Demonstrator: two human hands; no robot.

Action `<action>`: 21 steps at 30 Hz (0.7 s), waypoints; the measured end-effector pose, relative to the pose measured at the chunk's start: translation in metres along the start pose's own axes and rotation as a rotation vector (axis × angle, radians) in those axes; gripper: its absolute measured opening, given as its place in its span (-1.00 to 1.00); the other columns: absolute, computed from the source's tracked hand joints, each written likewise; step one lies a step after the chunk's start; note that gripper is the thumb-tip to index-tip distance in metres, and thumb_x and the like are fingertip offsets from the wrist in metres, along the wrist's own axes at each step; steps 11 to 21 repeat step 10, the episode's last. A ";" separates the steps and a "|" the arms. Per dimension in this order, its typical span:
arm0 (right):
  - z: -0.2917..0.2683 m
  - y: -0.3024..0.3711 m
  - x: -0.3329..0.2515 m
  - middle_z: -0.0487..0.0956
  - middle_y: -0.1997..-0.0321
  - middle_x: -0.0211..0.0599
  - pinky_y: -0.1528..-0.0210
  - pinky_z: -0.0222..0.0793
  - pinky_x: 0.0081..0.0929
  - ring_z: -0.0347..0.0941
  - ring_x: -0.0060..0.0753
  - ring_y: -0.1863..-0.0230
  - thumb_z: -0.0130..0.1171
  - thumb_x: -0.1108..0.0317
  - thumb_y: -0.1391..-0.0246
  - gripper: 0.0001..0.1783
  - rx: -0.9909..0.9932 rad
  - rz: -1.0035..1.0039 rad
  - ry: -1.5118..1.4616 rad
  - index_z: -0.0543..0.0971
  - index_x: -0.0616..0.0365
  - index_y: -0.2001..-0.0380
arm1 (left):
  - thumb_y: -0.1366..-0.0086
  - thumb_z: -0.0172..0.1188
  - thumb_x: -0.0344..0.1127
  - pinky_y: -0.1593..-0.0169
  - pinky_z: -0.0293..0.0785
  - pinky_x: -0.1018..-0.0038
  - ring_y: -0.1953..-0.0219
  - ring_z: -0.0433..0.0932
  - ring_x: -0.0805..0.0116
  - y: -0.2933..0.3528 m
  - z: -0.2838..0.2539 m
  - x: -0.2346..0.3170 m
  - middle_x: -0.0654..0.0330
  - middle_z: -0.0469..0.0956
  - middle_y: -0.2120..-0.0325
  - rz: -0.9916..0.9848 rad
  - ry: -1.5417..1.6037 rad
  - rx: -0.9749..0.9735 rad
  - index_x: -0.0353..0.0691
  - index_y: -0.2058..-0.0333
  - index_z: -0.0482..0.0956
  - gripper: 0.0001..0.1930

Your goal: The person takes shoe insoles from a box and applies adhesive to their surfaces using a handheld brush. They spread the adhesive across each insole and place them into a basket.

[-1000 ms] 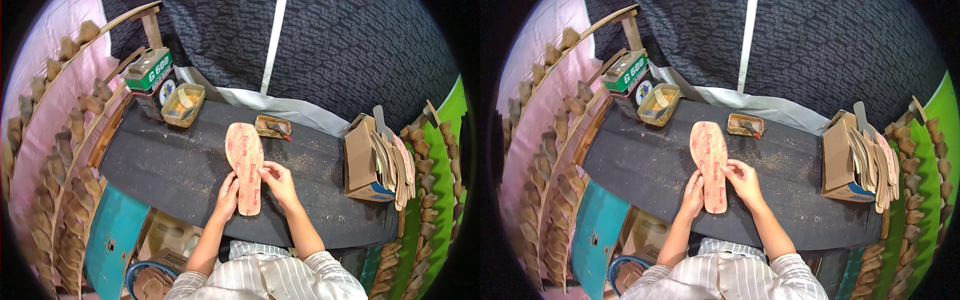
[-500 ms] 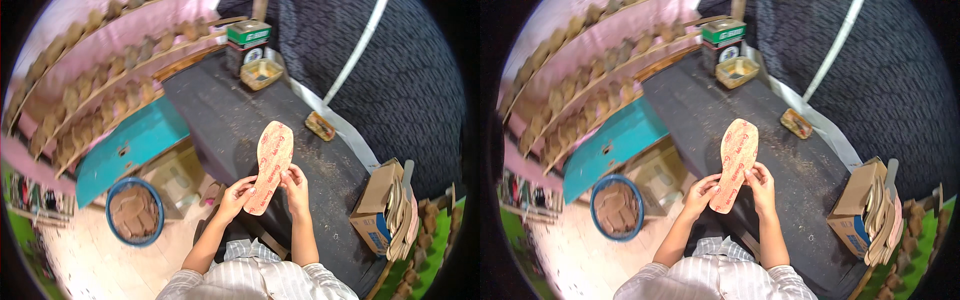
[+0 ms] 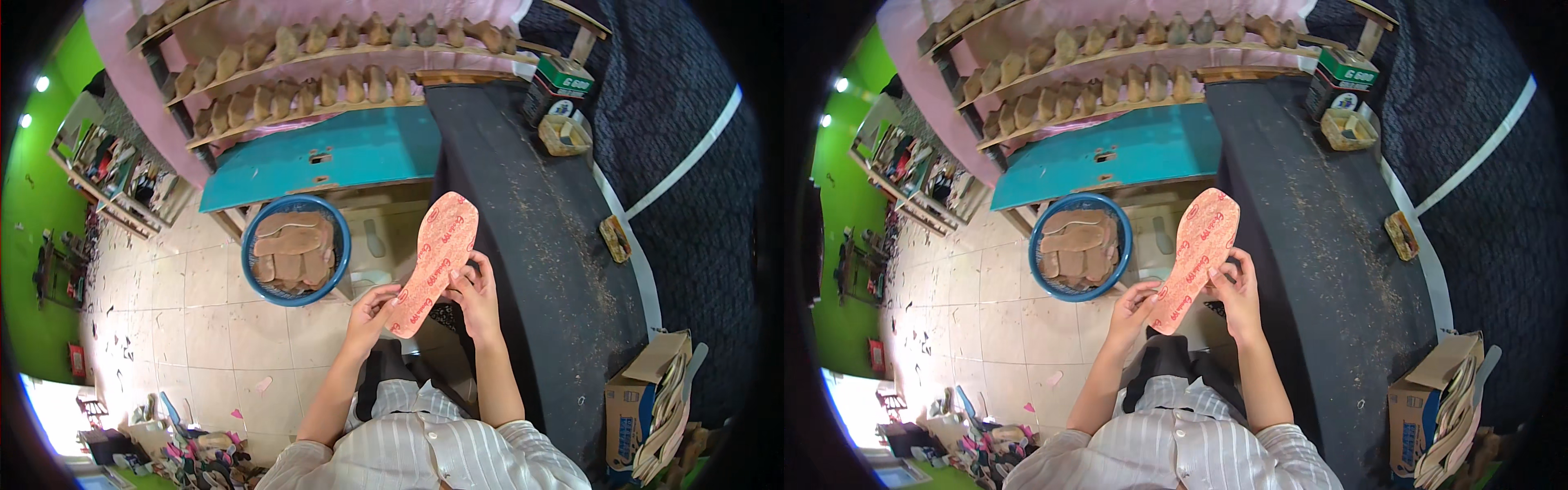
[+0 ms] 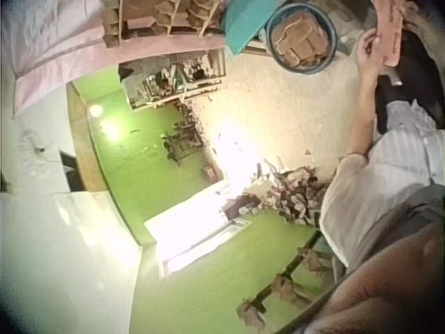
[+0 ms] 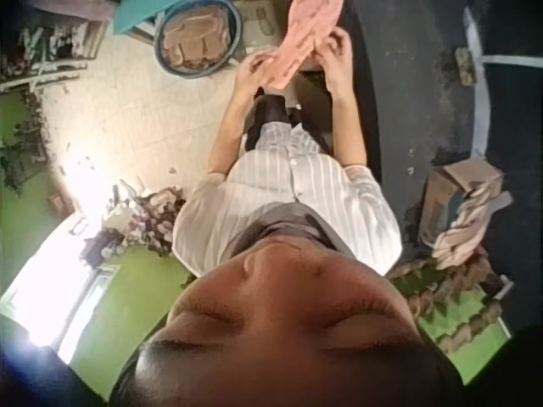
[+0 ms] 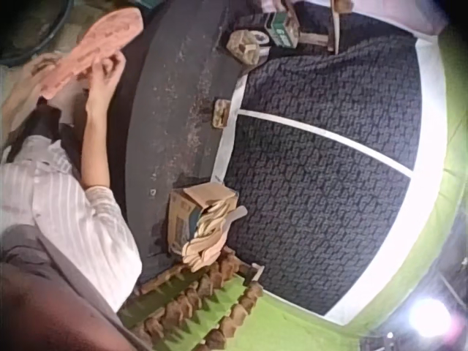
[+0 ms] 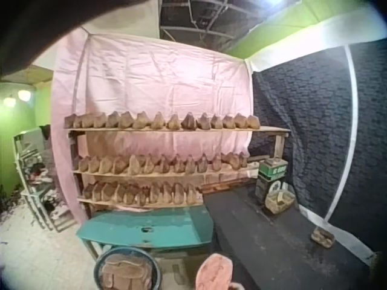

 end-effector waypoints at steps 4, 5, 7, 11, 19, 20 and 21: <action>0.039 -0.007 0.017 0.50 0.34 -0.45 0.20 0.46 -0.49 0.50 -0.55 0.30 0.10 0.41 -0.08 -0.56 -0.074 0.030 0.021 0.25 0.06 -0.03 | -0.29 0.09 -0.41 0.03 0.36 0.58 0.13 0.48 0.52 0.010 -0.034 0.017 0.20 0.54 0.16 0.072 -0.001 0.024 -0.33 0.05 0.47 -0.73; 0.047 -0.009 0.024 0.50 0.34 -0.45 0.20 0.46 -0.49 0.50 -0.55 0.30 0.10 0.41 -0.08 -0.56 -0.083 0.033 0.022 0.25 0.06 -0.03 | -0.29 0.08 -0.39 0.04 0.37 0.58 0.13 0.48 0.52 0.012 -0.043 0.018 0.20 0.54 0.16 0.064 0.002 0.052 -0.34 0.05 0.46 -0.73; 0.064 -0.015 0.040 0.51 0.29 -0.43 0.16 0.45 -0.46 0.50 -0.53 0.28 0.07 0.41 -0.09 -0.54 -0.102 0.043 0.061 0.22 0.05 -0.06 | -0.30 0.08 -0.39 0.04 0.37 0.58 0.13 0.48 0.52 0.013 -0.068 0.019 0.20 0.54 0.16 0.062 -0.009 0.081 -0.34 0.05 0.46 -0.73; 0.087 -0.031 0.069 0.48 0.28 -0.39 0.21 0.48 -0.46 0.51 -0.47 0.28 0.20 0.31 -0.04 -0.44 -0.115 0.115 0.002 0.21 -0.01 -0.08 | -0.30 0.09 -0.36 0.04 0.37 0.59 0.13 0.47 0.53 0.015 -0.107 0.021 0.20 0.53 0.14 0.043 -0.048 0.130 -0.30 0.01 0.46 -0.70; 0.087 -0.031 0.069 0.48 0.28 -0.39 0.21 0.48 -0.46 0.51 -0.47 0.28 0.20 0.31 -0.04 -0.44 -0.115 0.115 0.002 0.21 -0.01 -0.08 | -0.30 0.09 -0.36 0.04 0.37 0.59 0.13 0.47 0.53 0.015 -0.107 0.021 0.20 0.53 0.14 0.043 -0.048 0.130 -0.30 0.01 0.46 -0.70; 0.087 -0.031 0.069 0.48 0.28 -0.39 0.21 0.48 -0.46 0.51 -0.47 0.28 0.20 0.31 -0.04 -0.44 -0.115 0.115 0.002 0.21 -0.01 -0.08 | -0.30 0.09 -0.36 0.04 0.37 0.59 0.13 0.47 0.53 0.015 -0.107 0.021 0.20 0.53 0.14 0.043 -0.048 0.130 -0.30 0.01 0.46 -0.70; 0.087 -0.031 0.069 0.48 0.28 -0.39 0.21 0.48 -0.46 0.51 -0.47 0.28 0.20 0.31 -0.04 -0.44 -0.115 0.115 0.002 0.21 -0.01 -0.08 | -0.30 0.09 -0.36 0.04 0.37 0.59 0.13 0.47 0.53 0.015 -0.107 0.021 0.20 0.53 0.14 0.043 -0.048 0.130 -0.30 0.01 0.46 -0.70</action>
Point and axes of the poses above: each hand's wrist, its own y-axis away from the middle knuckle, its own z-axis out of the palm, x = y × z, the point moved 9 cm from there along -y, towards the middle knuckle
